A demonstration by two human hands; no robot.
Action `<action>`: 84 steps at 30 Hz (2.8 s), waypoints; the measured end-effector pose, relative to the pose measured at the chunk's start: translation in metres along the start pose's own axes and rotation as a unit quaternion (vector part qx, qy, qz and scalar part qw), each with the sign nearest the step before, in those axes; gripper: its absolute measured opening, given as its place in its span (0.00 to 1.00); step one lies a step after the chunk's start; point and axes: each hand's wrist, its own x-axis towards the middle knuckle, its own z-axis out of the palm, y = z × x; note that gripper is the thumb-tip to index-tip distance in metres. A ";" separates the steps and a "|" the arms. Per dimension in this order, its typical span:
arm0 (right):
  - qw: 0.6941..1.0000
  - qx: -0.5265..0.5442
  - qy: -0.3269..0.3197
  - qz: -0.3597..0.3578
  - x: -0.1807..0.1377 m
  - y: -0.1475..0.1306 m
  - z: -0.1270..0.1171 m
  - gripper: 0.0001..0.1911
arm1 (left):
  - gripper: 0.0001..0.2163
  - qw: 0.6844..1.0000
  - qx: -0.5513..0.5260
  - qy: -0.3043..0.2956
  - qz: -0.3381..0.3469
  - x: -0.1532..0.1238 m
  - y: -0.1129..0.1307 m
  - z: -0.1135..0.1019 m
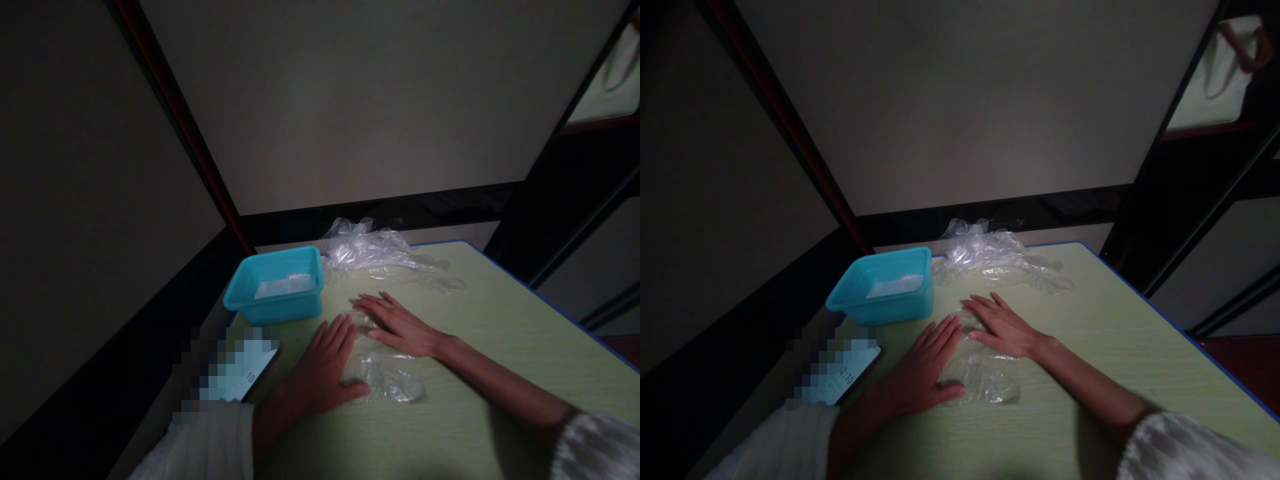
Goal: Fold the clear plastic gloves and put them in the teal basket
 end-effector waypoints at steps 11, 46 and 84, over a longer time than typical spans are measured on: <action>1.000 -0.009 0.023 -0.010 0.000 0.002 0.002 0.32 | 0.40 1.000 0.000 0.009 0.001 0.001 0.000 0.002; 0.991 -0.109 -0.065 -0.036 -0.002 -0.003 0.002 0.33 | 0.40 0.999 0.044 -0.010 0.008 0.002 -0.010 -0.002; 0.986 -0.136 -0.030 -0.093 -0.058 -0.046 -0.002 0.35 | 0.41 0.990 0.023 0.028 0.137 -0.023 0.004 0.002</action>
